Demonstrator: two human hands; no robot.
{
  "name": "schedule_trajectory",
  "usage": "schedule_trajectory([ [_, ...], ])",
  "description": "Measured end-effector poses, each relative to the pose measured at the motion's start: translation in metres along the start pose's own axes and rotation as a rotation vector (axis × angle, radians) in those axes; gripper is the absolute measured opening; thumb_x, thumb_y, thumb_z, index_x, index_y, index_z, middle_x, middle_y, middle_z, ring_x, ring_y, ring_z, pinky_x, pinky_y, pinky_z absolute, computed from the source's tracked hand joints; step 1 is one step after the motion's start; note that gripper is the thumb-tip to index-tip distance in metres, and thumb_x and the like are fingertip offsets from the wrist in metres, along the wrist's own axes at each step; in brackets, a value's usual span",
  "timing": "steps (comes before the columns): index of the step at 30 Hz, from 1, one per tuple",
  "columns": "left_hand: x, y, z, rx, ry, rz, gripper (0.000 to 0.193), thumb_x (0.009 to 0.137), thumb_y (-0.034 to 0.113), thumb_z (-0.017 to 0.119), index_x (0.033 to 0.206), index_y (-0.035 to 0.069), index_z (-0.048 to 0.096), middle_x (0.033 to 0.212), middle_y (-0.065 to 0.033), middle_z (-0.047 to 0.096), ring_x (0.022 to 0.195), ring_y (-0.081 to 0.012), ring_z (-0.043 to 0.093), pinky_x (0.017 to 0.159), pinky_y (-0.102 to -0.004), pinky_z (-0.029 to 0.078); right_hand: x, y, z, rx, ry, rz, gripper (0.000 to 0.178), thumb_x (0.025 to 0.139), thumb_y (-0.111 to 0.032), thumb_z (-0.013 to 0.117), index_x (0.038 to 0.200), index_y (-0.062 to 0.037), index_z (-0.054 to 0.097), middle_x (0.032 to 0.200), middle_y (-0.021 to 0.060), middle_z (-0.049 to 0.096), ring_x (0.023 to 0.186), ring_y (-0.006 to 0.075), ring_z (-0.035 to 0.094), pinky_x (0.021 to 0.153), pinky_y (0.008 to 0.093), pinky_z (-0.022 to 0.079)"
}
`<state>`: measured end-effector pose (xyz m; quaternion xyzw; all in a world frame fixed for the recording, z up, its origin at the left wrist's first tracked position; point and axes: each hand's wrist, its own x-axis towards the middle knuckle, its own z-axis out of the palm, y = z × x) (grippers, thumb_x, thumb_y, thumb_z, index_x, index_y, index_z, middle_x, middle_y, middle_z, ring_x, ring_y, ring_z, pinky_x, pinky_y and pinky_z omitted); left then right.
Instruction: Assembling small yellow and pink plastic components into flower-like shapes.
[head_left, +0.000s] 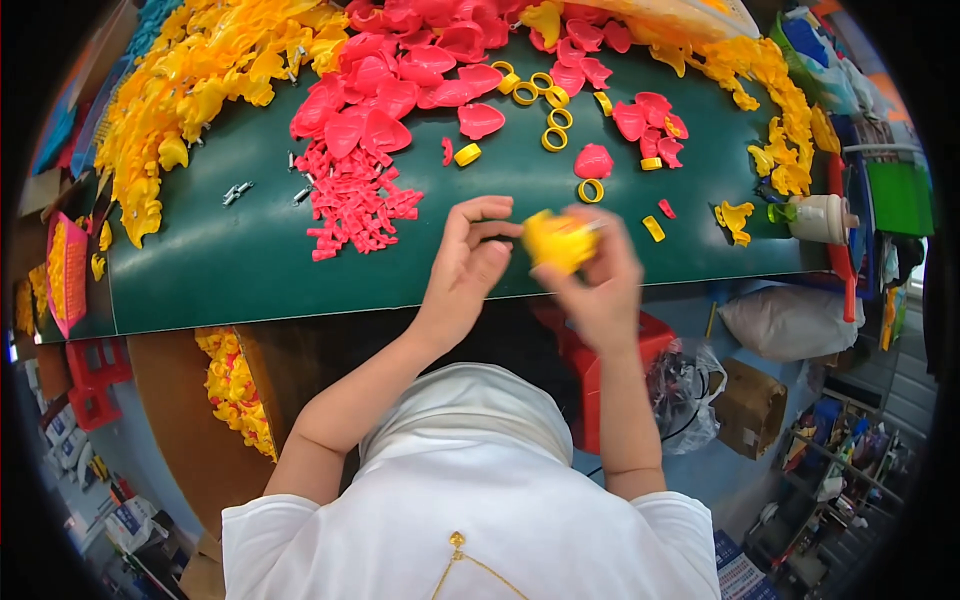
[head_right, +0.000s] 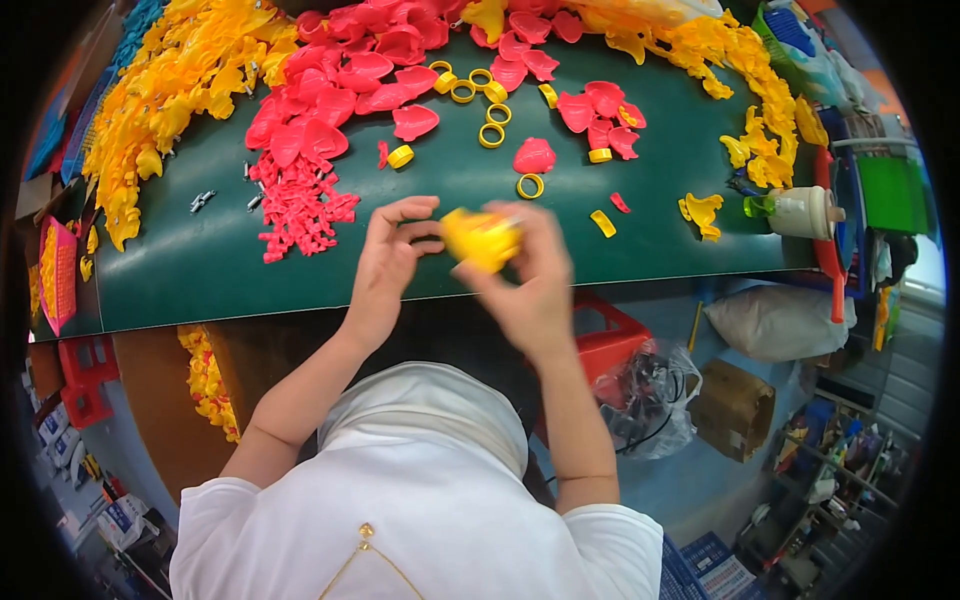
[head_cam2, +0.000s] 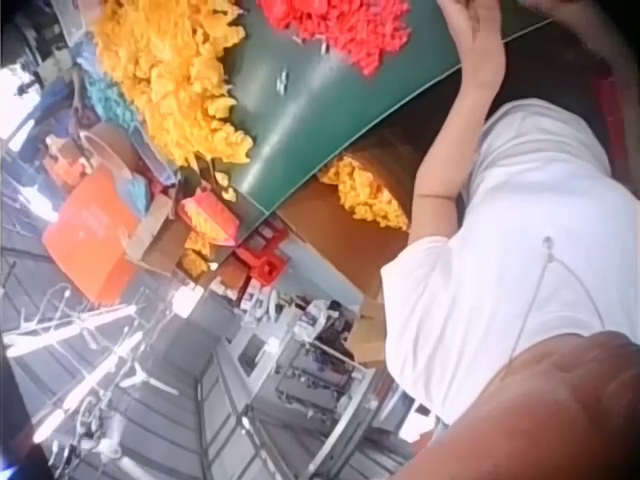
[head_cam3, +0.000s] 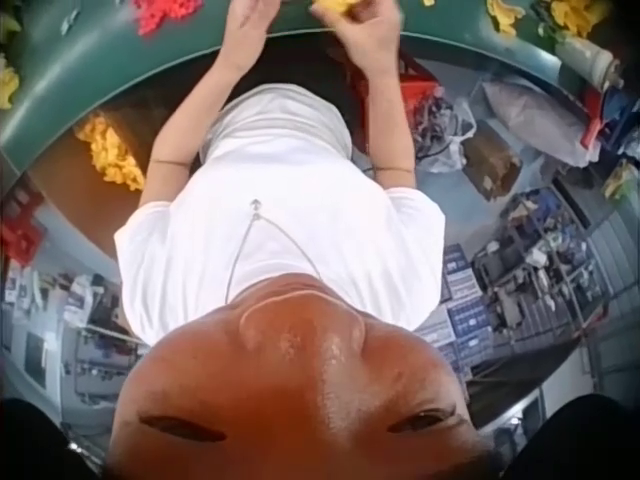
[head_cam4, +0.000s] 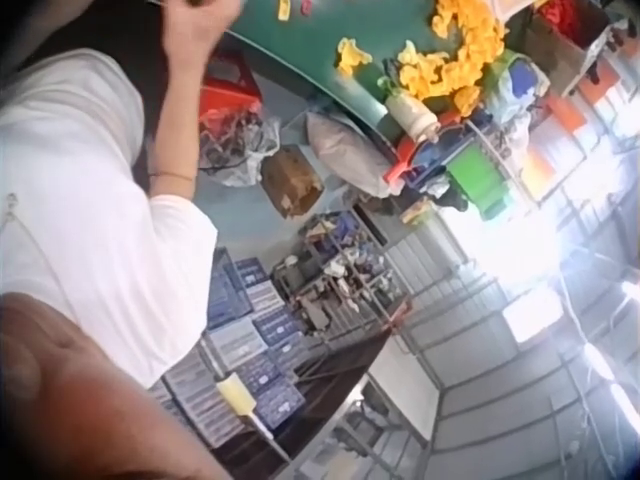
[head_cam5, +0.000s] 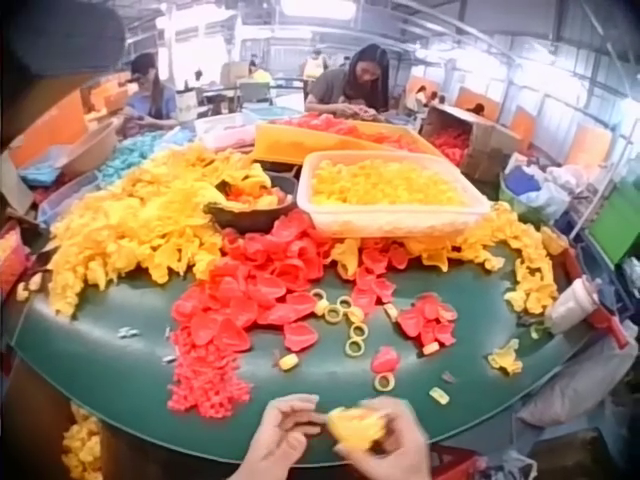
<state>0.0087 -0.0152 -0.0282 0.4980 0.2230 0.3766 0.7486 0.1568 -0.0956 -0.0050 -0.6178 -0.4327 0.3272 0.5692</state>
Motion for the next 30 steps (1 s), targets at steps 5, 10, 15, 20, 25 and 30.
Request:
schedule_trajectory([
  [5,0.002,-0.005,-0.013,0.139,-0.077,-0.007,0.034,0.100,0.029,0.044,0.115,-0.001,0.049,0.118,-0.0124,0.053,0.109,-0.0191,0.054,0.097,-0.0344,0.043,0.045,0.028,-0.050,0.292,0.164,-0.063,0.048,0.081,0.007,0.065,0.123,-0.0015,0.044,0.125,0.0132,0.052,0.111,0.0211,0.056,0.096,0.0335,0.048],
  [10,0.002,-0.002,-0.011,0.104,-0.057,-0.072,0.025,0.100,0.020,0.045,0.105,-0.002,0.055,0.105,-0.0102,0.059,0.105,-0.0180,0.056,0.097,-0.0328,0.043,0.047,0.035,-0.045,0.086,0.127,-0.120,0.051,0.080,0.005,0.068,0.124,-0.0007,0.042,0.125,0.0129,0.052,0.112,0.0200,0.056,0.096,0.0328,0.047],
  [15,-0.001,-0.003,-0.012,0.131,-0.067,-0.087,0.018,0.098,0.014,0.048,0.100,-0.001,0.057,0.100,-0.0093,0.061,0.103,-0.0157,0.057,0.093,-0.0293,0.043,0.047,0.029,-0.026,-0.534,0.196,-0.318,0.050,0.079,0.001,0.070,0.123,-0.0035,0.046,0.121,0.0101,0.055,0.107,0.0207,0.058,0.092,0.0304,0.048],
  [20,-0.001,-0.003,-0.011,0.079,-0.106,-0.122,0.014,0.097,0.011,0.050,0.100,-0.001,0.057,0.099,-0.0090,0.061,0.100,-0.0151,0.057,0.092,-0.0288,0.042,0.044,0.034,-0.018,-0.674,0.297,-0.310,0.048,0.080,-0.005,0.072,0.122,-0.0042,0.048,0.117,0.0105,0.057,0.104,0.0214,0.059,0.086,0.0303,0.049],
  [25,-0.006,-0.005,-0.006,0.068,0.003,-0.029,0.027,0.095,0.010,0.052,0.120,0.000,0.049,0.118,-0.0099,0.053,0.112,-0.0163,0.051,0.098,-0.0318,0.041,0.032,0.029,-0.008,-0.590,0.258,-0.242,0.050,0.080,-0.007,0.072,0.123,-0.0041,0.048,0.117,0.0129,0.057,0.103,0.0254,0.060,0.086,0.0339,0.049],
  [30,-0.030,-0.003,-0.011,0.212,0.137,0.096,0.043,0.095,0.011,0.053,0.135,0.002,0.038,0.135,-0.0121,0.041,0.125,-0.0191,0.042,0.104,-0.0343,0.037,-0.011,0.023,0.057,-0.508,0.104,-0.338,0.058,0.080,-0.002,0.068,0.131,-0.0043,0.042,0.126,0.0179,0.053,0.112,0.0345,0.057,0.090,0.0365,0.048],
])
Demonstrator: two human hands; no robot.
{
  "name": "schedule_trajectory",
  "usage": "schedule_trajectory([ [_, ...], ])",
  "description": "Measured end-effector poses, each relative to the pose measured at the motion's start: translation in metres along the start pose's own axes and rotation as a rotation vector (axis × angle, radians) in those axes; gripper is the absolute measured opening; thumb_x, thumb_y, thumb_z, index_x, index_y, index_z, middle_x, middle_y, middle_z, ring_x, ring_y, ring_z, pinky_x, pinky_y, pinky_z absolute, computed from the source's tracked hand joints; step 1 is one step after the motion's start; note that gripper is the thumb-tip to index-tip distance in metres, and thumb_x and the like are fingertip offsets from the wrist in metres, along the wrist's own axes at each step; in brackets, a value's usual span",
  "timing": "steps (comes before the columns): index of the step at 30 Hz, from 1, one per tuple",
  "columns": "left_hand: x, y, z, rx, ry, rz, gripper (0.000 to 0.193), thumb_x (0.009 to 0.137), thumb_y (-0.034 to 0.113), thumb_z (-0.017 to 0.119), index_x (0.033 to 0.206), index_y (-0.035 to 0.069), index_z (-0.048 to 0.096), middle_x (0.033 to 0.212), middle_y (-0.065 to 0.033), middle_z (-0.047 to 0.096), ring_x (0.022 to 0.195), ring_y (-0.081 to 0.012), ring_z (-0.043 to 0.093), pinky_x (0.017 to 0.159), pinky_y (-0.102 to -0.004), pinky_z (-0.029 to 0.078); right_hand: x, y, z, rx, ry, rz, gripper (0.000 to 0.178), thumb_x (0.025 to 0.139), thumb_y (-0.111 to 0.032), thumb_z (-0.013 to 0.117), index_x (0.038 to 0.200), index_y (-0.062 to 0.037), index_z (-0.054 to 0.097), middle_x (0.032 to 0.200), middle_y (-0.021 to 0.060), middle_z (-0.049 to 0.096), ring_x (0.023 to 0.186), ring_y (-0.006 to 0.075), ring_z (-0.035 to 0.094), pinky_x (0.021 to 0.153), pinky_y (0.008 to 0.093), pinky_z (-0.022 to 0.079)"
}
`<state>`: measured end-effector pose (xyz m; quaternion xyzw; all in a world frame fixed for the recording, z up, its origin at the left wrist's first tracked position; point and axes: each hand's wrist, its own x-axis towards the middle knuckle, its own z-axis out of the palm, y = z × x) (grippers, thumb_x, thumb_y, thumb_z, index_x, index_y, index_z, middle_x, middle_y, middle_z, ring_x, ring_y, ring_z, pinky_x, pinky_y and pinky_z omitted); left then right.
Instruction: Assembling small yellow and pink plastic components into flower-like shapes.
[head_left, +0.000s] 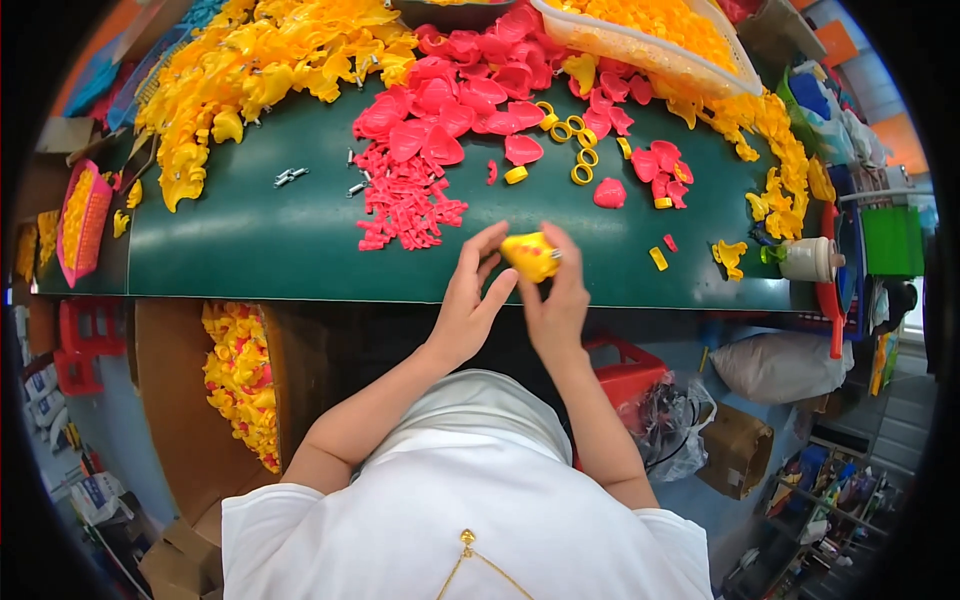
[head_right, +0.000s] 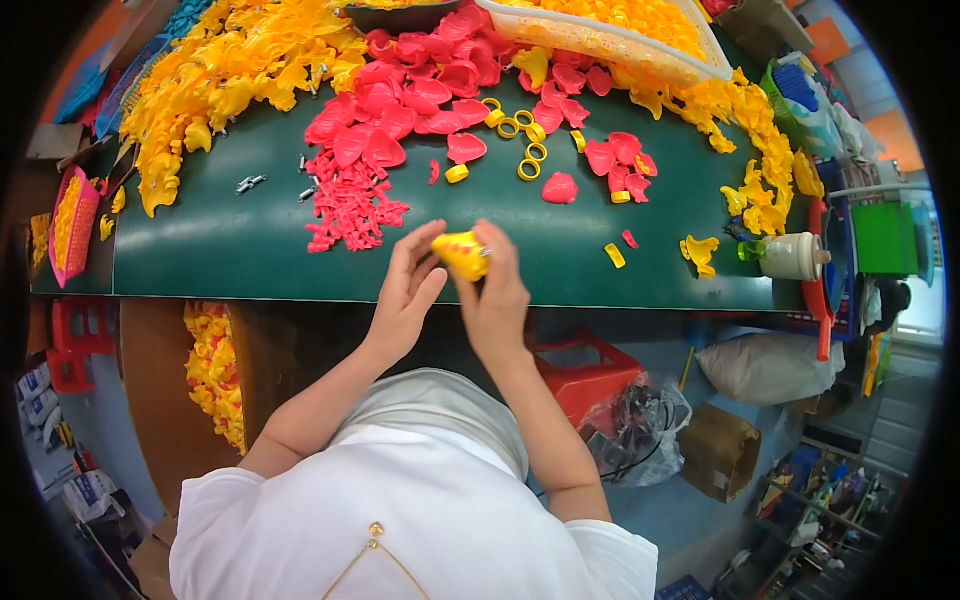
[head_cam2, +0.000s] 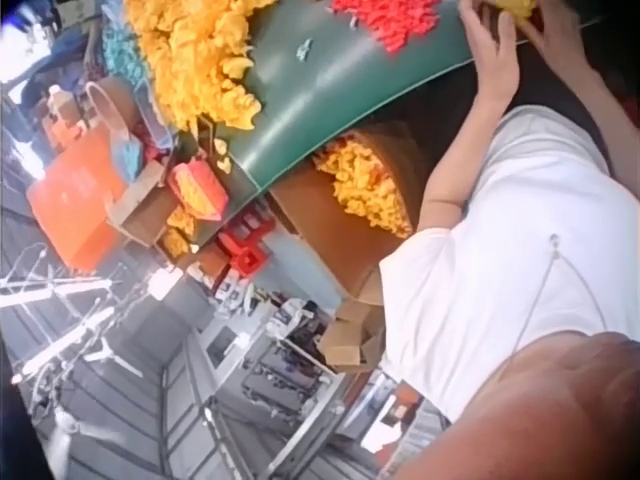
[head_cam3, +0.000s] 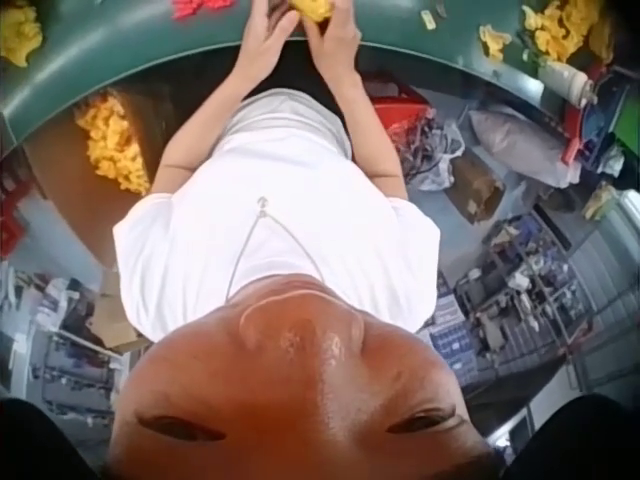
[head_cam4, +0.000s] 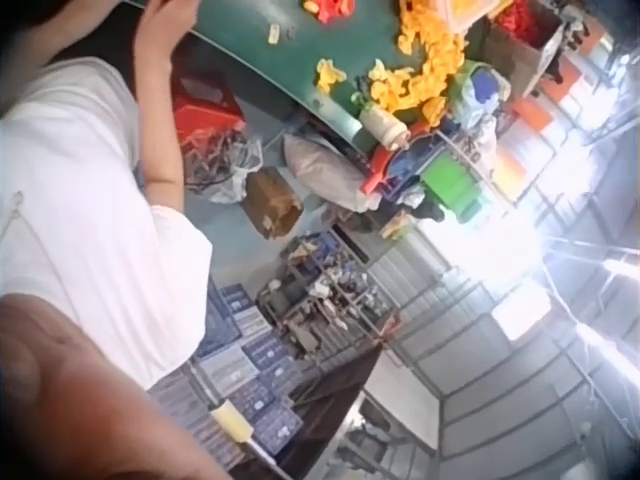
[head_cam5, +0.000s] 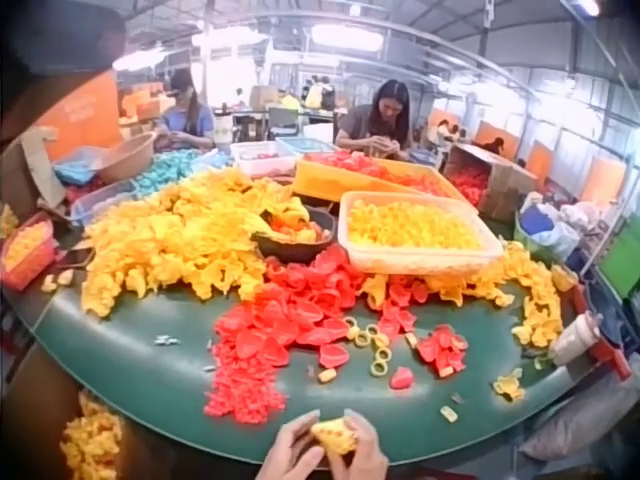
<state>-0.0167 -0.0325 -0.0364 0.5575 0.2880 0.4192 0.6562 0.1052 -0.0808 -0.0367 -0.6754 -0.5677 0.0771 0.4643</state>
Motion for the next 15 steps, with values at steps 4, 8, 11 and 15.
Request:
schedule_trajectory([
  [4,-0.019,0.011,-0.024,-0.035,0.125,-0.034,0.034,0.096,0.010,0.051,0.127,0.000,0.042,0.128,-0.0124,0.050,0.116,-0.0168,0.050,0.099,-0.0322,0.041,-0.002,-0.036,0.016,0.369,-0.345,0.073,0.078,0.080,-0.002,0.066,0.145,-0.0004,0.023,0.144,0.0190,0.038,0.133,0.0323,0.039,0.108,0.0378,0.032],
  [8,-0.042,0.059,-0.116,0.266,0.496,-0.089,0.025,0.098,0.020,0.052,0.115,0.002,0.053,0.107,-0.0073,0.060,0.097,-0.0140,0.059,0.087,-0.0294,0.048,0.036,-0.023,0.012,0.281,-0.447,-0.021,0.047,0.082,-0.006,0.063,0.128,-0.0047,0.053,0.133,0.0148,0.051,0.126,0.0283,0.046,0.106,0.0366,0.034],
  [11,-0.089,0.095,-0.216,0.336,0.621,-0.153,0.023,0.098,0.023,0.053,0.107,0.002,0.056,0.097,-0.0052,0.063,0.087,-0.0109,0.062,0.076,-0.0243,0.050,0.082,-0.010,0.013,-0.011,-0.138,-0.148,0.030,0.082,-0.005,0.065,0.111,-0.0077,0.065,0.100,0.0113,0.055,0.096,0.0277,0.052,0.084,0.0356,0.043],
  [15,-0.112,0.116,-0.267,1.367,0.823,-0.532,0.028,0.090,0.025,0.062,0.103,0.000,0.058,0.091,-0.0118,0.065,0.088,-0.0212,0.064,0.080,-0.0320,0.050,0.102,0.006,0.024,-0.144,-0.149,-0.187,0.026,0.081,-0.006,0.067,0.107,-0.0066,0.066,0.093,0.0094,0.052,0.090,0.0256,0.050,0.078,0.0342,0.042],
])
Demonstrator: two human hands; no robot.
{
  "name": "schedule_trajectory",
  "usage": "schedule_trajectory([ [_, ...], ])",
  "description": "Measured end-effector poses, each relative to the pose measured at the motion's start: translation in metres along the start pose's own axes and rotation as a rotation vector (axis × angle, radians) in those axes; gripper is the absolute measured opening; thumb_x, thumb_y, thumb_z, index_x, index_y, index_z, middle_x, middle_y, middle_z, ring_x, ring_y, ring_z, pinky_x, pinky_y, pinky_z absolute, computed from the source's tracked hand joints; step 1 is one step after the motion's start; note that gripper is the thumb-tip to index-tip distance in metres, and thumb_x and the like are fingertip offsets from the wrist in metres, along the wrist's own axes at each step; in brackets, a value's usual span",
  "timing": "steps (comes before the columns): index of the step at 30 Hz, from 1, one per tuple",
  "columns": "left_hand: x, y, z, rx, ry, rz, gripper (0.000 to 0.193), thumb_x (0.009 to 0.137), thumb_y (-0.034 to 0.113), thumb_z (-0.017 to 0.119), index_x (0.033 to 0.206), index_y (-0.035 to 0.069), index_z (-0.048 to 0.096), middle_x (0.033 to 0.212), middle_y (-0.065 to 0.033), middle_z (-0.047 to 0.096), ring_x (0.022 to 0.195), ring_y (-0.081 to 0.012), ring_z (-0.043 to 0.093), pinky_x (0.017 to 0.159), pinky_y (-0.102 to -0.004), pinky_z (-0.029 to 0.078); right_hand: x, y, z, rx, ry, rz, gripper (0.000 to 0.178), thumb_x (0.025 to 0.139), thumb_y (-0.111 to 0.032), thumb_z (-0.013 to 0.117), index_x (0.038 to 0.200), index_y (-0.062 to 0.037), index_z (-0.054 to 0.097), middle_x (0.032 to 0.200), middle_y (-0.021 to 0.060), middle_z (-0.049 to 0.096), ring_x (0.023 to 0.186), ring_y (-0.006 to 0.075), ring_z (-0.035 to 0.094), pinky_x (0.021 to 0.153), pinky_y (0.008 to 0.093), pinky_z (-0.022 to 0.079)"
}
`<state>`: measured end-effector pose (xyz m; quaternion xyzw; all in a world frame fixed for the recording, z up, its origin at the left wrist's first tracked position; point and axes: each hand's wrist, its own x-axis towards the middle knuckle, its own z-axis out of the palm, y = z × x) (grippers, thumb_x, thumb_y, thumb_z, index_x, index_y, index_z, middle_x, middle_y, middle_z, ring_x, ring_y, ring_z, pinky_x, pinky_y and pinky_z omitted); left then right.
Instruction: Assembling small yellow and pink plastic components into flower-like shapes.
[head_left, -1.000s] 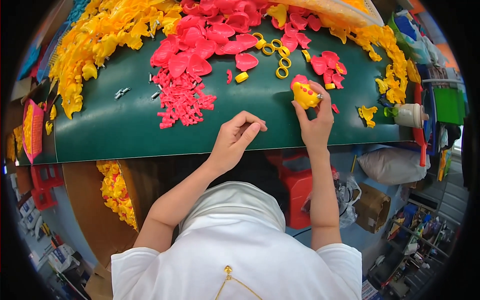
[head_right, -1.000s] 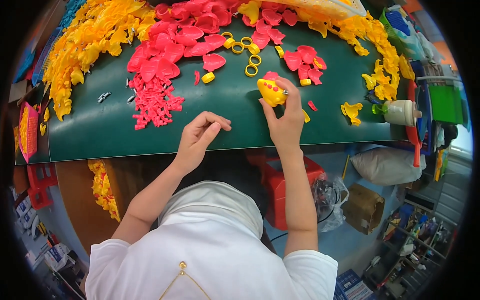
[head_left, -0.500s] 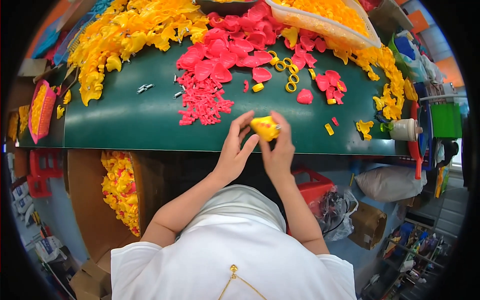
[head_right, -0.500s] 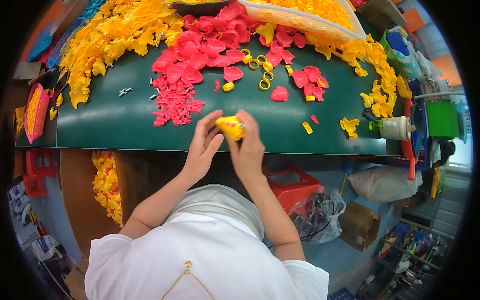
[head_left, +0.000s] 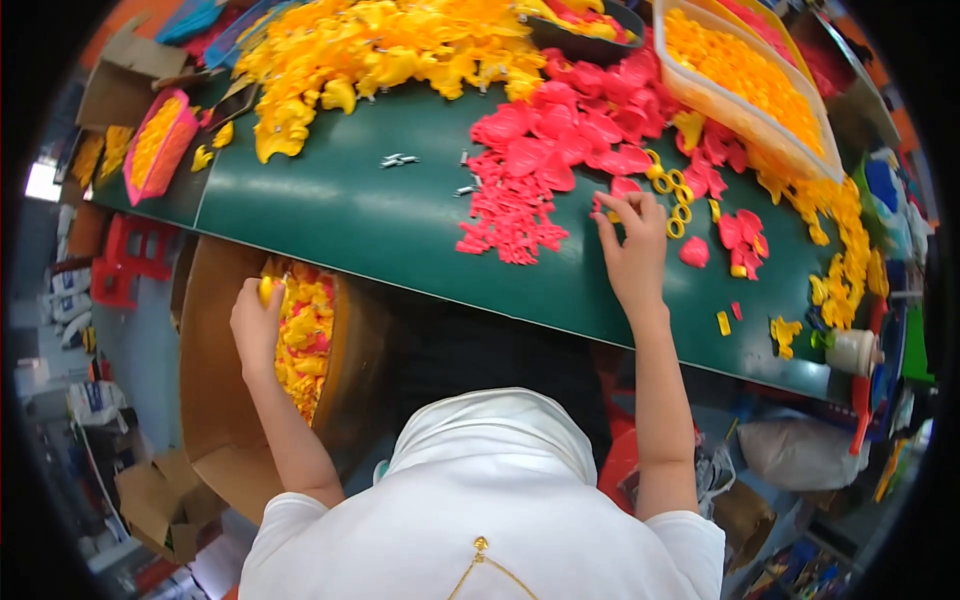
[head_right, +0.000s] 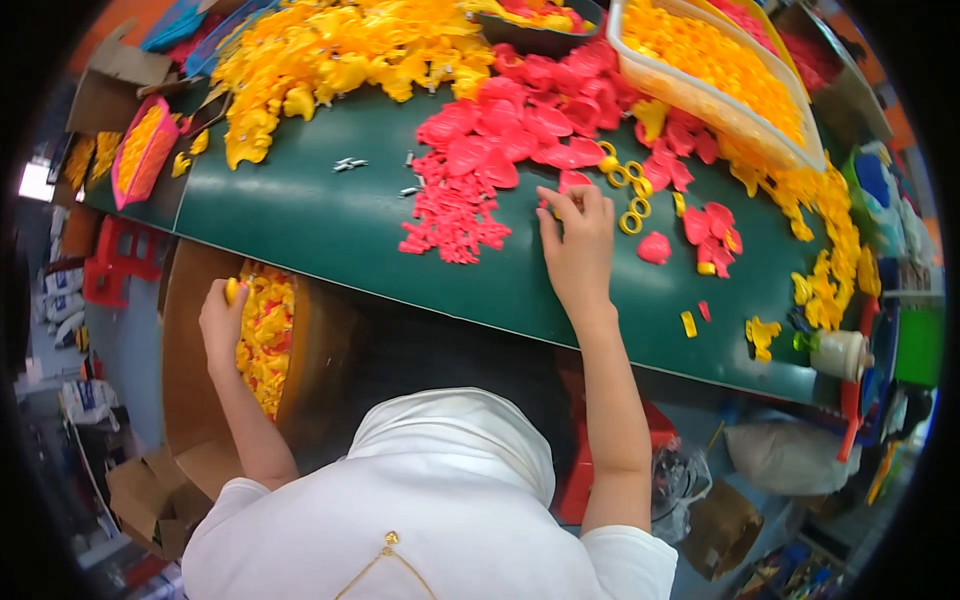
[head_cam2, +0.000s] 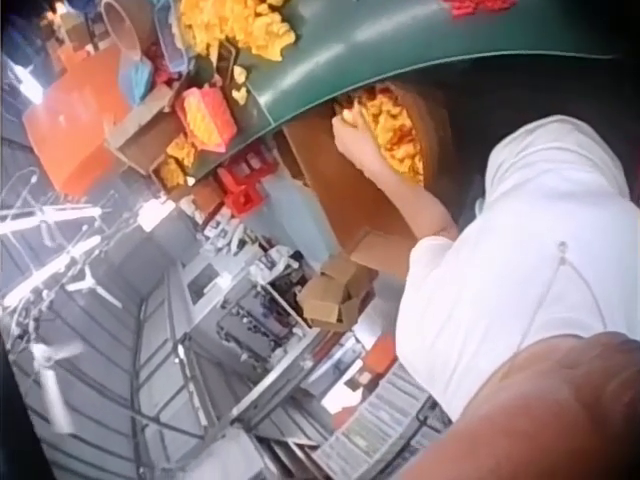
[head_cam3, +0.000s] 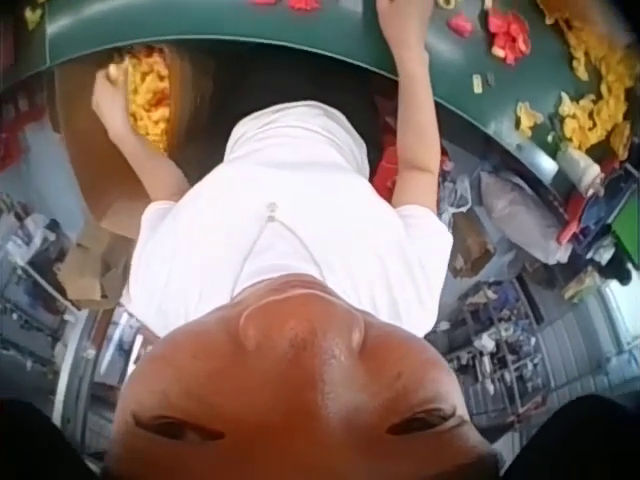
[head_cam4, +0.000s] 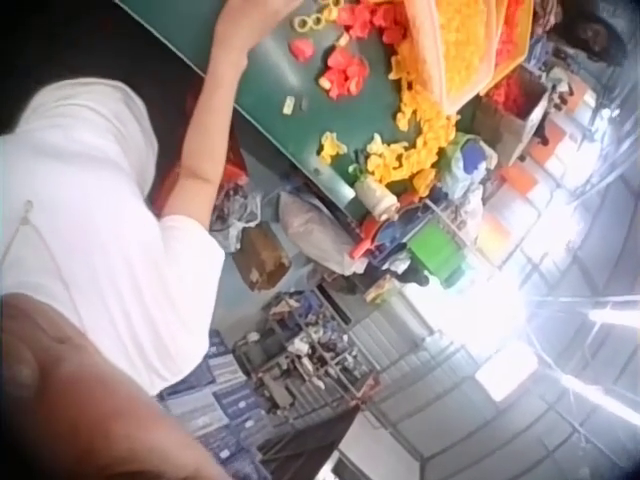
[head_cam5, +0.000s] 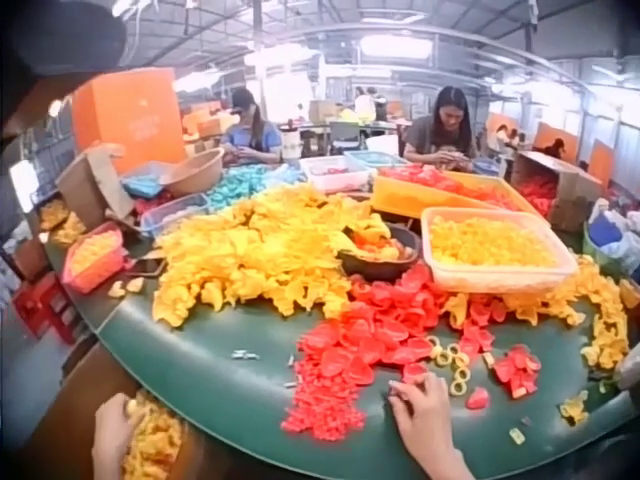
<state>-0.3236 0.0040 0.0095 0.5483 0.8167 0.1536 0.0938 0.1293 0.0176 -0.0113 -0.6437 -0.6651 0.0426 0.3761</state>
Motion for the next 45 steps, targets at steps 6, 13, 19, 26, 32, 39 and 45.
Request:
schedule_trajectory([
  [6,0.052,0.060,0.021,-0.030,0.212,0.425,0.020,0.091,0.017,0.057,0.106,0.004,0.062,0.098,-0.0135,0.066,0.089,-0.0280,0.065,0.079,-0.0343,0.049,0.007,-0.009,0.018,-0.015,0.015,-0.079,0.014,0.080,-0.007,0.067,0.094,-0.0057,0.068,0.090,0.0069,0.052,0.088,0.0247,0.049,0.076,0.0343,0.042],
  [13,0.170,0.144,0.081,0.028,0.450,0.721,0.025,0.088,0.022,0.060,0.109,0.008,0.061,0.107,-0.0111,0.062,0.099,-0.0303,0.056,0.086,-0.0390,0.044,0.017,-0.051,0.035,0.039,0.028,-0.177,0.015,0.078,-0.008,0.069,0.093,-0.0075,0.069,0.086,0.0057,0.055,0.086,0.0249,0.051,0.075,0.0357,0.043],
  [19,0.189,0.167,0.104,0.416,0.512,0.457,0.051,0.080,0.039,0.069,0.117,0.008,0.055,0.112,-0.0120,0.058,0.109,-0.0298,0.049,0.091,-0.0482,0.036,0.068,-0.118,0.130,-0.045,-0.046,-0.397,0.017,0.079,-0.017,0.066,0.093,-0.0064,0.068,0.087,0.0068,0.059,0.089,0.0263,0.055,0.073,0.0367,0.047],
  [26,0.159,0.146,0.086,0.112,0.494,0.653,0.059,0.072,0.028,0.078,0.122,0.006,0.054,0.110,-0.0121,0.058,0.108,-0.0324,0.045,0.093,-0.0406,0.038,0.083,-0.110,0.158,-0.268,-0.135,-0.414,0.013,0.076,-0.014,0.061,0.085,-0.0065,0.067,0.085,0.0067,0.059,0.088,0.0247,0.057,0.068,0.0361,0.049],
  [32,0.154,0.131,0.069,-0.438,0.231,0.490,0.045,0.075,0.015,0.078,0.112,0.003,0.056,0.088,-0.0067,0.062,0.091,-0.0222,0.053,0.085,-0.0340,0.043,0.070,-0.097,0.063,0.209,-0.219,-0.075,0.011,0.077,-0.009,0.069,0.084,-0.0011,0.066,0.077,0.0083,0.067,0.072,0.0213,0.064,0.064,0.0355,0.050],
  [39,0.046,0.183,0.055,-0.987,-0.007,0.662,0.035,0.073,0.005,0.078,0.097,0.005,0.053,0.091,-0.0056,0.058,0.088,-0.0149,0.056,0.078,-0.0268,0.045,0.009,-0.039,-0.022,0.616,-0.249,0.394,0.017,0.082,-0.010,0.071,0.096,0.0002,0.067,0.078,0.0037,0.067,0.069,0.0078,0.060,0.060,0.0225,0.046],
  [45,-0.095,0.216,0.117,-0.445,-0.008,1.478,0.015,0.075,0.013,0.066,0.087,0.009,0.059,0.084,-0.0044,0.056,0.106,-0.0253,0.054,0.104,-0.0554,0.034,-0.060,-0.007,-0.040,0.912,-0.225,0.752,0.018,0.084,-0.005,0.067,0.099,0.0042,0.066,0.086,0.0076,0.069,0.075,0.0086,0.062,0.061,0.0199,0.046],
])
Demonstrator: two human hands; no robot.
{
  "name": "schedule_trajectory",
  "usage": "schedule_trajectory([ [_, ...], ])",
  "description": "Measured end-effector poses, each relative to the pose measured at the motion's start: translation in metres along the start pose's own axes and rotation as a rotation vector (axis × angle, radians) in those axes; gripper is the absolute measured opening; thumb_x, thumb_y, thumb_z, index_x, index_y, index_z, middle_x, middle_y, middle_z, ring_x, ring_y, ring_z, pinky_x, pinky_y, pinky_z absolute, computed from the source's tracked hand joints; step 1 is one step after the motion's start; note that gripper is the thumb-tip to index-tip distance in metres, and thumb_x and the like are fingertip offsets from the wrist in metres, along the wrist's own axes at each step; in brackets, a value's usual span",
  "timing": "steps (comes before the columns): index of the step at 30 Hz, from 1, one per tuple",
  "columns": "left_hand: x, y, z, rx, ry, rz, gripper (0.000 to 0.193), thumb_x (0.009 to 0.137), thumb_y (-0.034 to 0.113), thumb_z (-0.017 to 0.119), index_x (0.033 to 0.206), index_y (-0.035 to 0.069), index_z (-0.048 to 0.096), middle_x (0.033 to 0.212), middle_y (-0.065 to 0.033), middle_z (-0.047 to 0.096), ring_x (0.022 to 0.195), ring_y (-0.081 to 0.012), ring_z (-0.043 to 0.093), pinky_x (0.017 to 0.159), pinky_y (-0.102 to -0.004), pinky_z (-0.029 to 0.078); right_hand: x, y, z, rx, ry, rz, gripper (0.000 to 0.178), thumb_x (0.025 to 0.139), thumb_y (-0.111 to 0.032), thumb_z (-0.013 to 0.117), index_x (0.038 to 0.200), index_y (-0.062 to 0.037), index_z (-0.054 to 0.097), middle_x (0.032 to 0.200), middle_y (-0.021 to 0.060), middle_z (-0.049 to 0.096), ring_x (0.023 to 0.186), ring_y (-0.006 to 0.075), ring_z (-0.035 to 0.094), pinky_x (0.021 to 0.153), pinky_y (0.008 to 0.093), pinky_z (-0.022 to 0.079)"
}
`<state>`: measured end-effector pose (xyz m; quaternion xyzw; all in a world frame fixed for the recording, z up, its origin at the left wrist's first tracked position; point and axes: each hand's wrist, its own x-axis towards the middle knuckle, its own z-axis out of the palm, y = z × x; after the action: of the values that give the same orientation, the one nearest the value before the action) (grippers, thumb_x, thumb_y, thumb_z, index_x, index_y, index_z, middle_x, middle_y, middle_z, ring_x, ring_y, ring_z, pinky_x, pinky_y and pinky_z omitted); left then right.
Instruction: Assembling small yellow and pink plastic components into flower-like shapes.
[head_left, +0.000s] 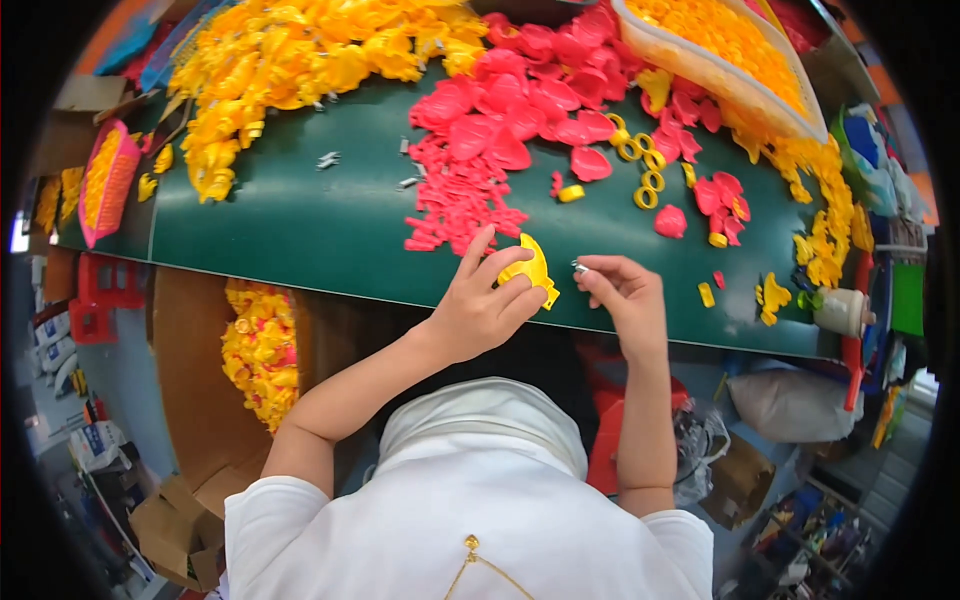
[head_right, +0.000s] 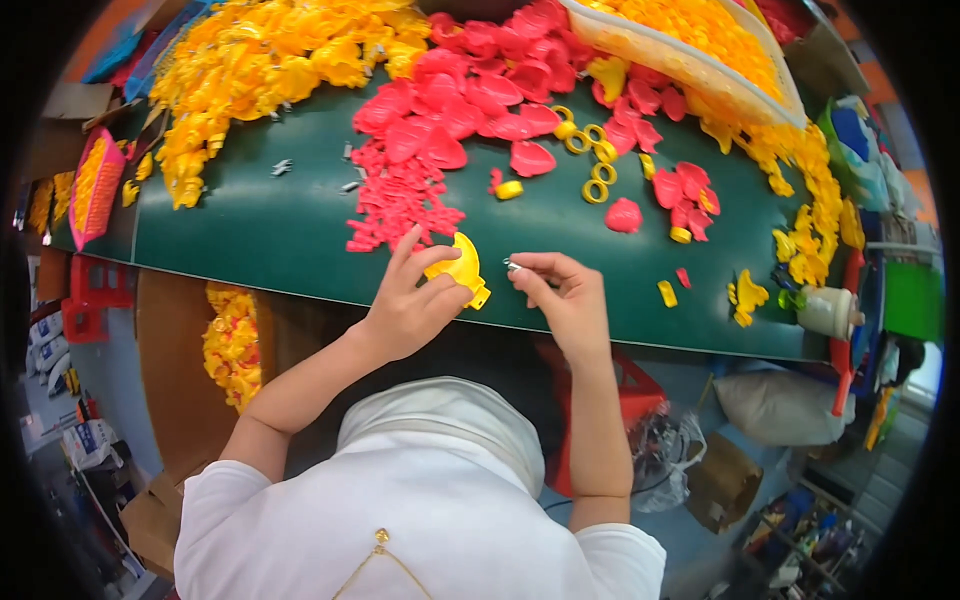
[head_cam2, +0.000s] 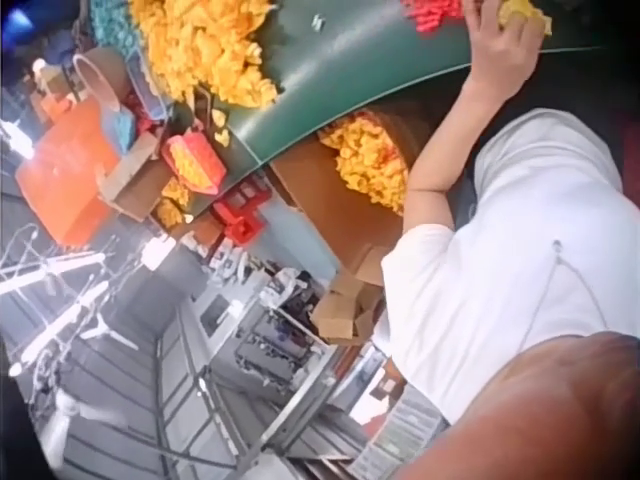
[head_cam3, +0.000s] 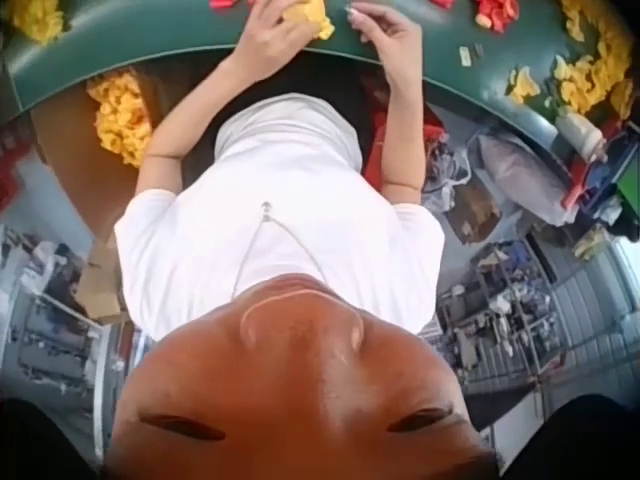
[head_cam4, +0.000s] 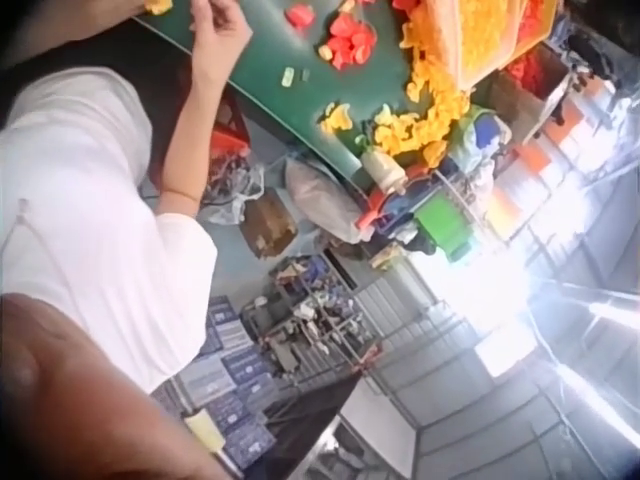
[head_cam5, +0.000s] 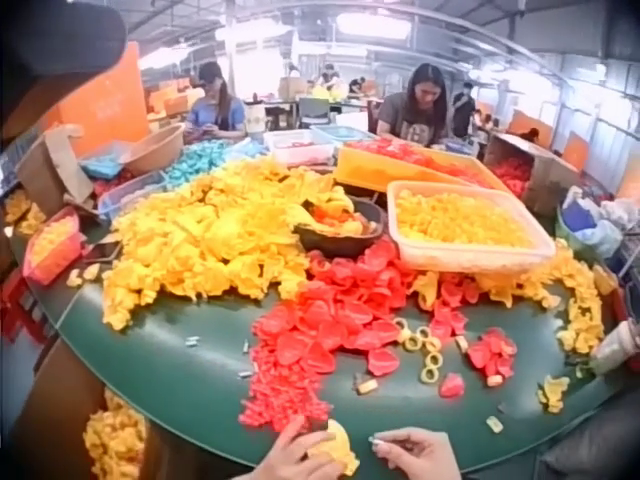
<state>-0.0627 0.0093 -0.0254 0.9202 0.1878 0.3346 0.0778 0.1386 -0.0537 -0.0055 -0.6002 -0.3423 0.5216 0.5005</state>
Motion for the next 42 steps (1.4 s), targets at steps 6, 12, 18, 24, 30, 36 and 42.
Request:
schedule_trajectory([
  [6,0.001,0.011,0.004,-0.121,-0.156,-0.110,0.023,0.072,0.010,0.067,0.094,0.004,0.061,0.091,-0.0060,0.058,0.101,-0.0274,0.055,0.091,-0.0423,0.047,-0.025,0.014,-0.022,-0.012,0.074,0.029,0.016,0.083,-0.003,0.067,0.099,0.0030,0.066,0.087,0.0083,0.070,0.076,0.0101,0.064,0.063,0.0198,0.047],
  [12,0.010,0.001,-0.001,0.075,-0.180,0.076,0.033,0.068,0.013,0.069,0.098,0.003,0.062,0.096,-0.0062,0.060,0.107,-0.0255,0.051,0.099,-0.0453,0.040,-0.019,0.011,-0.019,0.015,-0.001,-0.005,0.014,0.083,-0.001,0.067,0.096,0.0029,0.064,0.085,0.0056,0.067,0.078,0.0086,0.063,0.066,0.0198,0.047],
  [18,0.004,0.032,0.012,0.146,-0.237,-0.207,0.056,0.064,0.028,0.076,0.112,0.006,0.056,0.106,-0.0037,0.058,0.115,-0.0226,0.049,0.107,-0.0496,0.029,-0.035,0.010,0.003,-0.262,-0.048,-0.069,0.011,0.083,0.003,0.065,0.094,0.0050,0.064,0.086,0.0040,0.065,0.077,0.0074,0.062,0.068,0.0188,0.050],
  [24,-0.019,0.031,0.008,0.276,-0.106,-0.138,0.048,0.068,0.024,0.077,0.109,0.006,0.061,0.110,-0.0070,0.057,0.116,-0.0303,0.050,0.103,-0.0545,0.031,-0.033,0.002,-0.018,-0.117,-0.016,0.017,0.013,0.083,0.004,0.065,0.096,0.0040,0.064,0.085,0.0052,0.066,0.076,0.0064,0.059,0.067,0.0180,0.047],
  [30,-0.009,0.017,0.012,0.023,-0.083,-0.155,0.029,0.071,0.011,0.071,0.097,0.003,0.062,0.100,-0.0088,0.058,0.108,-0.0300,0.055,0.087,-0.0370,0.051,-0.002,-0.012,-0.007,-0.125,-0.157,-0.033,0.014,0.084,0.000,0.067,0.097,0.0040,0.065,0.085,0.0038,0.065,0.076,0.0063,0.058,0.066,0.0184,0.047],
  [36,-0.003,0.011,0.009,0.015,-0.075,-0.091,0.022,0.070,0.010,0.070,0.089,0.003,0.062,0.094,-0.0066,0.057,0.103,-0.0270,0.058,0.083,-0.0335,0.053,0.016,-0.002,-0.005,-0.116,-0.181,-0.013,0.015,0.084,-0.004,0.069,0.096,0.0042,0.065,0.086,0.0051,0.066,0.078,0.0075,0.060,0.069,0.0199,0.049],
  [42,0.000,0.006,0.010,0.023,-0.085,-0.029,0.018,0.071,0.010,0.070,0.086,0.003,0.062,0.089,-0.0058,0.058,0.103,-0.0254,0.059,0.083,-0.0320,0.053,0.018,-0.005,-0.003,-0.218,-0.092,0.020,0.016,0.085,-0.007,0.069,0.095,0.0044,0.067,0.079,0.0049,0.067,0.070,0.0080,0.061,0.066,0.0202,0.050],
])
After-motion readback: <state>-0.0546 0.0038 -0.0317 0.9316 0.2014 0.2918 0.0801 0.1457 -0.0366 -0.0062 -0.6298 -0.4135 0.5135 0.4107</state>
